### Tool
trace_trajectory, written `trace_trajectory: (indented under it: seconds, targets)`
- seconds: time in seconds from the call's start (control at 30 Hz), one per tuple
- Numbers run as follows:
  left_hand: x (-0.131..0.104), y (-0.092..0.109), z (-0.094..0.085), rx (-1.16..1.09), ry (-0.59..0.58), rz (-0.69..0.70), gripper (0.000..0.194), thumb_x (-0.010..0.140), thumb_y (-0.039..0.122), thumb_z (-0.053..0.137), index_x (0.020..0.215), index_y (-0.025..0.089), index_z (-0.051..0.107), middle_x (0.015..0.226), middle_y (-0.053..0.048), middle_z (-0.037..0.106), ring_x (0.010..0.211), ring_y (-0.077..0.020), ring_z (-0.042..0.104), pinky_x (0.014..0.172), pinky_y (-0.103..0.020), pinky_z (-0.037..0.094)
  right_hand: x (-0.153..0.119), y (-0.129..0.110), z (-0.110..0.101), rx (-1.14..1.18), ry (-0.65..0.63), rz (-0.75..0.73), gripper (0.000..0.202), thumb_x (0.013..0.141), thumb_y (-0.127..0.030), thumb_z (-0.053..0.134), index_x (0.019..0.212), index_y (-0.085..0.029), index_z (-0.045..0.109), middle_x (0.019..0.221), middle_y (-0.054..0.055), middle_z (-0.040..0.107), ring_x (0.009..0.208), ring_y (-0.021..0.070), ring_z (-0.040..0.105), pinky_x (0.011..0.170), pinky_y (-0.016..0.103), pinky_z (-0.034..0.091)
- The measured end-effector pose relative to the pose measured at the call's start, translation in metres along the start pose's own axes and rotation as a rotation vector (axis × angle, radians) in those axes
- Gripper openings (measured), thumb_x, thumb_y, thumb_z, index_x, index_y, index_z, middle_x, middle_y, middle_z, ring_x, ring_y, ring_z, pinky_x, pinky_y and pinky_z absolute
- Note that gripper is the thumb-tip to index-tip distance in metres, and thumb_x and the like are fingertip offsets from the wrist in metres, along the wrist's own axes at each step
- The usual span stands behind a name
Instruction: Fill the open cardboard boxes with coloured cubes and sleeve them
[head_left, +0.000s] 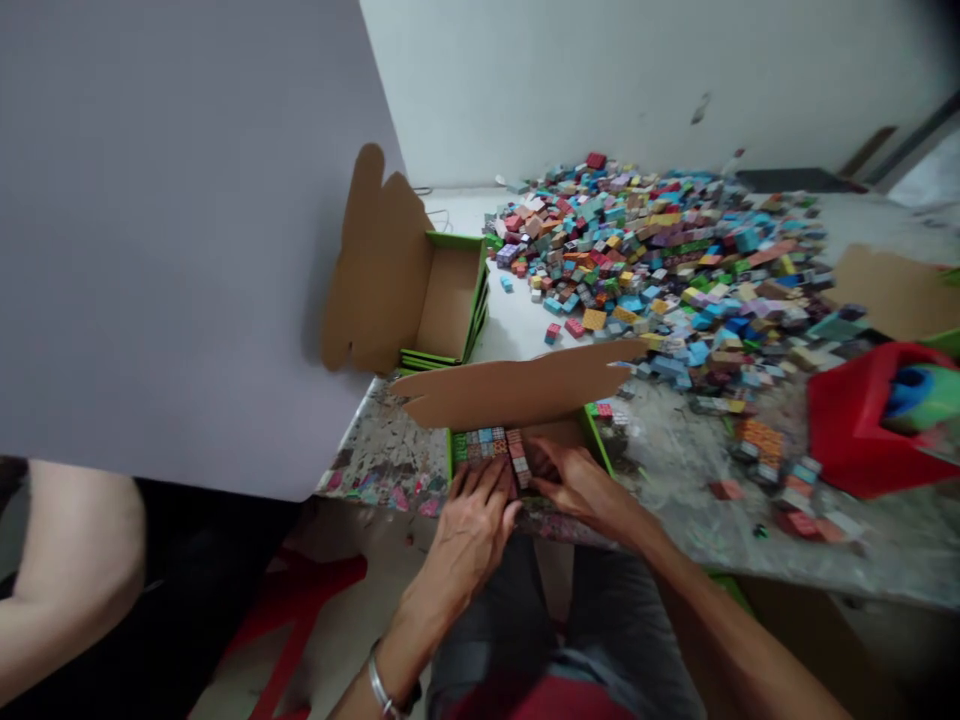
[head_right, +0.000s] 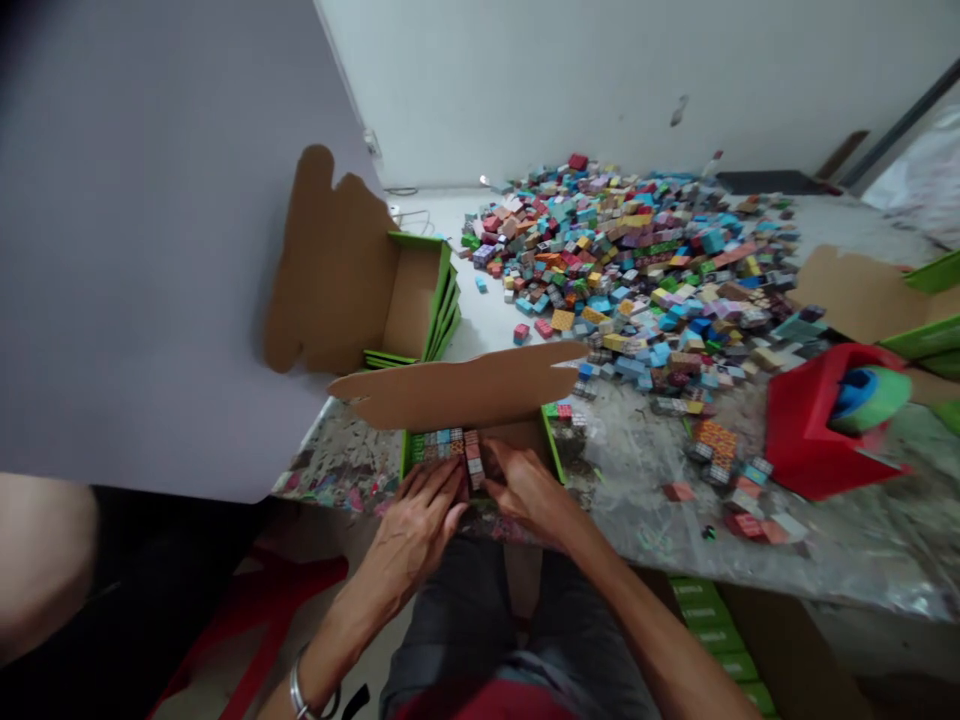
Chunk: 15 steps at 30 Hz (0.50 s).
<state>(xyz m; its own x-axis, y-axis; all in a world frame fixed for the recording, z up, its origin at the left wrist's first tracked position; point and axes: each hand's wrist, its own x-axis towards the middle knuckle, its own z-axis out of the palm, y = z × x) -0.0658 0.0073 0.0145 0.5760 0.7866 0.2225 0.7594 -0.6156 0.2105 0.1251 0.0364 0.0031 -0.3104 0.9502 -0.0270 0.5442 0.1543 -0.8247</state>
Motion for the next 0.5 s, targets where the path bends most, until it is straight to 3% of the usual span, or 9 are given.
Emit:
trace_trajectory:
  seconds: [0.17,0.27,0.33,0.4,0.43,0.5]
  targets:
    - [0.002,-0.002,0.010,0.024,0.039,0.091,0.038,0.095,0.029,0.039,0.129,0.015,0.049,0.134,-0.014,0.053,0.123,-0.0272,0.051,0.097,-0.044,0.049,0.000,-0.021,-0.003,-0.060,0.031,-0.002,0.033,0.081,-0.015,0.057,0.113,-0.019,0.058,0.092,0.005,0.070,0.082,0.0170,0.066,0.072,0.025,0.049]
    - [0.002,-0.009,0.019,0.020,0.063,0.110,0.040,0.095,0.030,0.040,0.132,0.017,0.046,0.137,-0.015,0.049,0.123,-0.0296,0.051,0.095,-0.046,0.051,-0.019,-0.017,-0.021,-0.244,0.258,-0.034,0.028,0.086,-0.026,0.056,0.113,-0.018,0.057,0.098,0.008,0.067,0.087,0.0185,0.063,0.075,0.027,0.049]
    - [0.003,-0.011,0.019,-0.034,0.076,0.091,0.039,0.095,0.029,0.041,0.131,0.018,0.046,0.135,-0.014,0.051,0.120,-0.0279,0.053,0.094,-0.044,0.051,-0.051,0.000,-0.042,-0.360,0.496,0.009,0.024,0.090,-0.032,0.050,0.109,-0.019,0.058,0.099,0.009,0.065,0.088,0.0183,0.062,0.077,0.029,0.050]
    - [0.007,-0.010,0.015,-0.107,0.099,0.033,0.033,0.094,0.027,0.042,0.125,0.018,0.051,0.125,-0.013,0.057,0.113,-0.0248,0.058,0.093,-0.040,0.052,-0.091,0.027,-0.065,-0.566,0.677,0.203,0.026,0.090,-0.034,0.047,0.105,-0.016,0.059,0.100,0.012,0.063,0.087,0.0221,0.062,0.077,0.034,0.050]
    - [0.010,-0.009,0.012,-0.138,0.106,-0.012,0.030,0.093,0.026,0.044,0.121,0.018,0.054,0.119,-0.012,0.060,0.108,-0.0237,0.060,0.092,-0.039,0.052,-0.109,0.043,-0.076,-0.669,0.683,0.318,0.031,0.089,-0.037,0.047,0.107,-0.014,0.059,0.101,0.016,0.062,0.086,0.0250,0.062,0.074,0.038,0.050]
    - [0.019,-0.006,0.006,-0.186,0.078,-0.109,0.025,0.090,0.024,0.049,0.113,0.017,0.058,0.112,-0.011,0.062,0.101,-0.0230,0.063,0.087,-0.037,0.054,-0.134,0.073,-0.090,-0.756,0.583,0.380,0.034,0.089,-0.038,0.042,0.098,-0.011,0.061,0.090,0.017,0.063,0.080,0.0284,0.062,0.071,0.042,0.050]
